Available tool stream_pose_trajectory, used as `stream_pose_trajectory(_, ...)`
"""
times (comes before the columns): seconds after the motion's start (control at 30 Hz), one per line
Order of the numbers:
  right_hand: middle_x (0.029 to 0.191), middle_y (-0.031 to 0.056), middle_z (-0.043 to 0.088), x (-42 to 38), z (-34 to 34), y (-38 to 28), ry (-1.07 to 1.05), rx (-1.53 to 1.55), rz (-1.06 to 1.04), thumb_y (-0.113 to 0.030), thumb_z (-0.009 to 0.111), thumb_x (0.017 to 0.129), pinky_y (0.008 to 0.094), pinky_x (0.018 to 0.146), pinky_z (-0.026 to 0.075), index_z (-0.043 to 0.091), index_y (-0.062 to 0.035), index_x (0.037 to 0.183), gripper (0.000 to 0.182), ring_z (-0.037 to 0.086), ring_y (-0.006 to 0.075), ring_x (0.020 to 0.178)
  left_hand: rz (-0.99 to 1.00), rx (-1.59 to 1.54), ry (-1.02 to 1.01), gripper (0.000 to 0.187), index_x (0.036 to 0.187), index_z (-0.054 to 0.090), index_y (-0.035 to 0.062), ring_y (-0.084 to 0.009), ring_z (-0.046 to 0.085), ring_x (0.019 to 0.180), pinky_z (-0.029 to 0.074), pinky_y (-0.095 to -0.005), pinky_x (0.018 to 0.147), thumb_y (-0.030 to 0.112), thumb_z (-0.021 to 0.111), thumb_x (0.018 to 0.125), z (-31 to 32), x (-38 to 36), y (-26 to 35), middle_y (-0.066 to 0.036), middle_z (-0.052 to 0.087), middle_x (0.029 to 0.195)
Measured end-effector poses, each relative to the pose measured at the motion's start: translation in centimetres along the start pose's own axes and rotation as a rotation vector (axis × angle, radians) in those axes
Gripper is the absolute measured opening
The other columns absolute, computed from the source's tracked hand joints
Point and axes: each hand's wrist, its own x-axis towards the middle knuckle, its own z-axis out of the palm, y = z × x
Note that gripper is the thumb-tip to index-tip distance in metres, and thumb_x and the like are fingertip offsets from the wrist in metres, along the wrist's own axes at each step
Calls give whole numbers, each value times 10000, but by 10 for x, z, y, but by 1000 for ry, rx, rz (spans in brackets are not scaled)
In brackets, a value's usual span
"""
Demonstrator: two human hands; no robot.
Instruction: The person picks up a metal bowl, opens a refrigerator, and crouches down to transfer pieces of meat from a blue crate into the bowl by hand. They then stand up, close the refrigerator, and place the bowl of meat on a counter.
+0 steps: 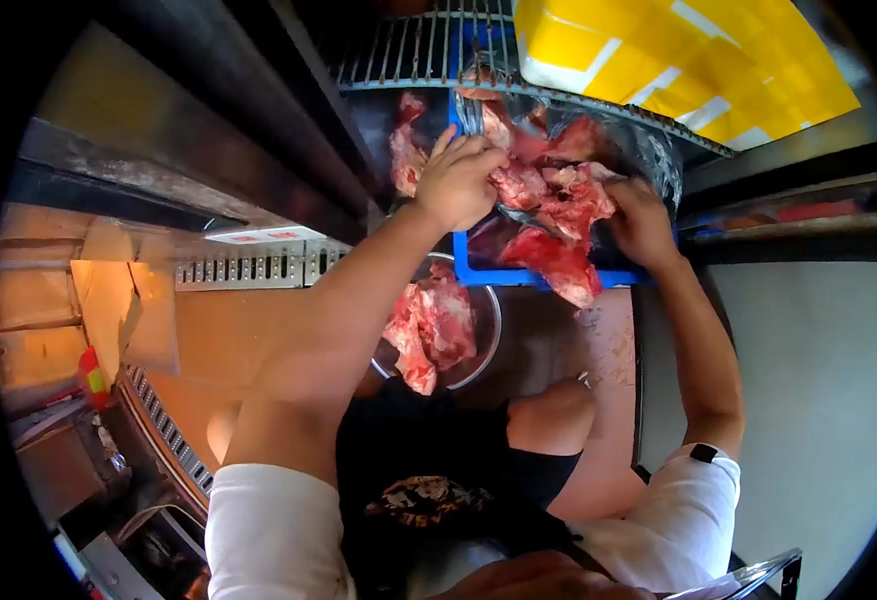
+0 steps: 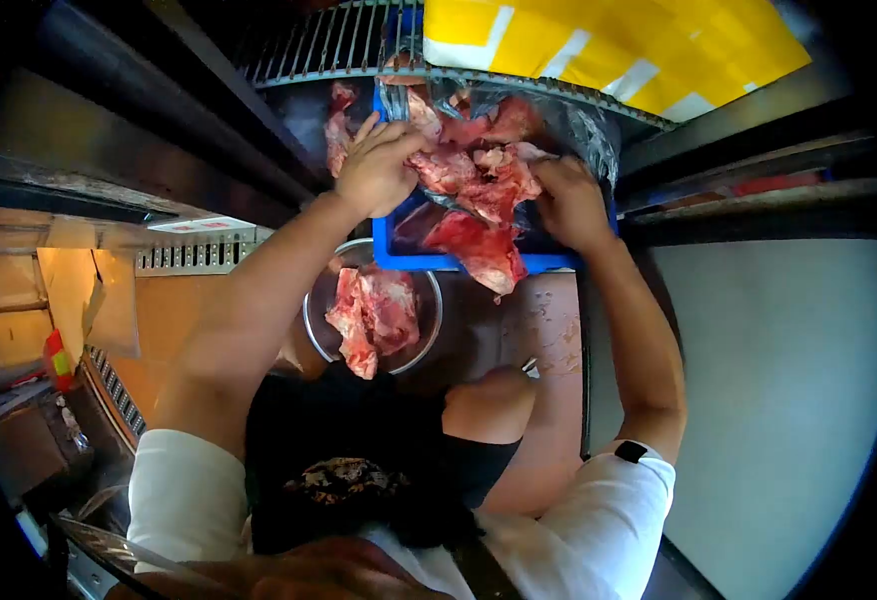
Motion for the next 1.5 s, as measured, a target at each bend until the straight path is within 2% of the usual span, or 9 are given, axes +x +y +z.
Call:
stream_pose_trajectory(0.23,1082,182,640,13,1,-9,162,0,408,-89,688,817,424,819,503,620,-40,1127,320,616,373,946,25,-4,-58,451,1193,572,162,-276,520,1202,232,-487,1157,102,628,750,-1,2,-2,-76,590,1187)
stream_pose_trajectory(0.43,1452,142,462,7,-44,-52,-184,289,174,-198,758,799,395,1087,382,548,-96,1335,585,436,334,1340,69,-46,29,486,1257,536,113,-303,511,1232,259,-499,1120,129,601,776,10,8,-12,-122,581,1261)
stream_pose_trajectory(0.67,1235,137,610,-44,-4,-124,-132,102,194,-144,754,774,409,907,501,616,-128,1232,479,575,340,1135,1,-217,20,420,1197,498,51,-425,505,1109,405,-481,934,42,563,782,6,6,-5,-218,556,1139)
stream_pose_trajectory(0.87,1008,157,673,-29,11,-104,-18,-105,405,-186,635,885,459,728,521,648,-134,1029,153,641,393,890,20,-409,545,371,1179,539,57,-438,509,1114,426,-486,941,102,612,818,20,-1,-15,-249,558,1141)
stream_pose_trajectory(0.9,1008,157,673,-31,11,-102,-7,-126,409,-186,635,885,459,728,521,648,-134,1029,153,641,393,890,-272,-446,353,370,1123,596,69,-367,548,1126,407,-469,967,153,651,766,20,-18,-15,-174,604,1159)
stream_pose_trajectory(1.17,766,160,661,-6,-4,-90,50,152,519,-144,717,813,403,616,503,650,-101,917,132,656,370,723,-660,-406,329,319,1159,556,21,-360,537,1110,404,-430,977,116,631,864,53,-204,-26,-183,584,1136)
stream_pose_trajectory(1.3,817,159,668,-13,-4,-104,122,139,467,-120,716,818,393,644,503,650,-77,916,125,659,359,780,-364,-515,471,291,1161,554,31,-366,554,1059,424,-411,952,136,598,893,18,-130,-25,-194,588,1095)
stream_pose_trajectory(1.4,854,159,674,-20,-5,-115,125,183,521,-110,717,823,388,667,507,661,-74,936,131,657,358,800,-490,-572,602,409,1232,519,-8,-339,610,1088,465,-388,939,240,601,918,56,-43,-82,-211,623,1162)
stream_pose_trajectory(1.5,866,158,671,-32,7,-115,208,189,521,-96,728,809,388,686,510,663,-79,936,143,654,359,811,-902,-235,157,404,1169,597,22,-387,634,1069,475,-457,944,267,585,849,30,9,-78,-223,661,1130)
